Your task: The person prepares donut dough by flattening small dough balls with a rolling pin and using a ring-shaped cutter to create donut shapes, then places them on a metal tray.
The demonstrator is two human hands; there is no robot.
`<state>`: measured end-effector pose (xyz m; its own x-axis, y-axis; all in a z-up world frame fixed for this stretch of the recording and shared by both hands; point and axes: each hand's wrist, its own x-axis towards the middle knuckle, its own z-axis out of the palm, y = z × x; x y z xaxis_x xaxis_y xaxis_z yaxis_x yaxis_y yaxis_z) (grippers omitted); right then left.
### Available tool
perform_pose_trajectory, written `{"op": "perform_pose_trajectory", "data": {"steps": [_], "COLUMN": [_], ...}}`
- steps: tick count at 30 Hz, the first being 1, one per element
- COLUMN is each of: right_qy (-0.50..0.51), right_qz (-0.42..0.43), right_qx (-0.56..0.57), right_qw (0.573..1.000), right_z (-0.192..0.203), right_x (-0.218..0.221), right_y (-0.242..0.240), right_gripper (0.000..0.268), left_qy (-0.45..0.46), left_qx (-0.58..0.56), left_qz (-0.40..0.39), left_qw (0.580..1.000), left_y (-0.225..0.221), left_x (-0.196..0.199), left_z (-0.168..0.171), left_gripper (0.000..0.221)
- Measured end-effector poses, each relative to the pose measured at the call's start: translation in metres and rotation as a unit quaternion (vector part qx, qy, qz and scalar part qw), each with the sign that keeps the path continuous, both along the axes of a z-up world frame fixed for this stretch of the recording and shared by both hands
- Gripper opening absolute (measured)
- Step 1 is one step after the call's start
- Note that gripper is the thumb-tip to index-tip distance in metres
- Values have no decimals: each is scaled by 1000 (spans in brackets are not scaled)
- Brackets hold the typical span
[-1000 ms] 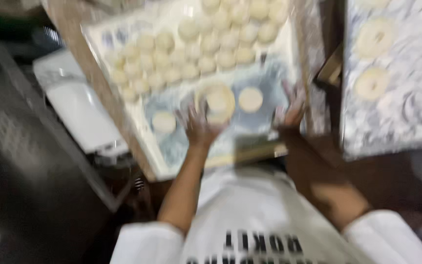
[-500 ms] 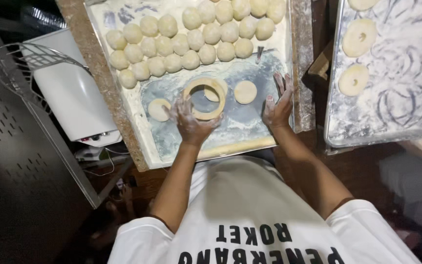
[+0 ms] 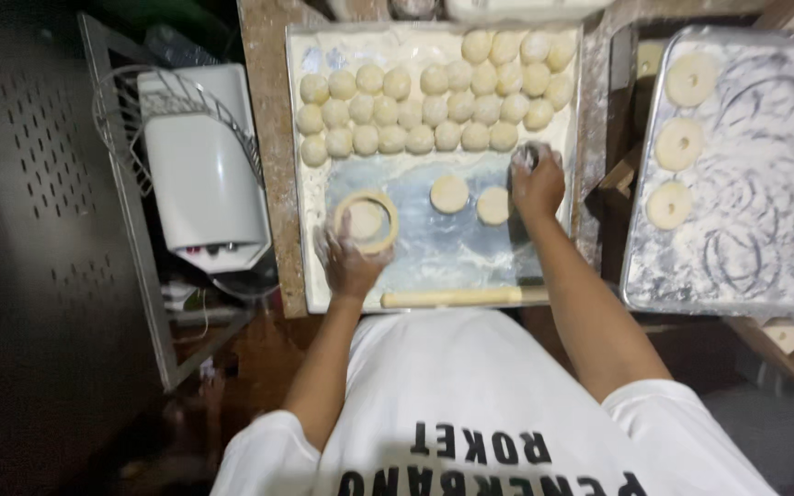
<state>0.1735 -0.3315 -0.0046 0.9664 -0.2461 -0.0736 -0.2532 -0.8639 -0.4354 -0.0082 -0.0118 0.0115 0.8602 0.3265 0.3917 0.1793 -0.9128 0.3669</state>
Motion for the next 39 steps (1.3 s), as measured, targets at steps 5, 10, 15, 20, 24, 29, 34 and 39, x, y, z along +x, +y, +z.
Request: {"op": "perform_pose_trajectory", "data": {"steps": [5,10,15,20,24,29,34,39], "right_qy": [-72,-24,-23,49,190,232,227,214], "right_qz": [100,83,31,9,68,86,99,145], "right_qx": [-45,-77,152,404,512,548,563,330], "right_qw": [991,993,988,913,835,799,789,908], "right_z": [-44,-3,29,116,64,3,17,55], "right_x": [-34,-49,-47,-99,-134,-140,-143,-148], "right_y": [-35,-26,-21,59,103,116,105,79], "right_gripper": [27,30,24,51,53,33,31,48], "left_qy": [78,120,-18,52,118,301,346,301], "left_qx": [-10,-144,-76,-43,-261,-442,-471,-682], "left_qz": [11,-27,10,-56,-222,-202,-203,-2], "left_qw": [997,982,997,996,932,820,786,666], "left_y": [-14,-15,16,32,-3,-20,-20,-29], "left_x": [10,18,-9,-61,-19,21,29,32], "left_z": [58,36,42,54,96,106,59,66], "left_gripper": [115,119,115,95,48,33,30,38]}}
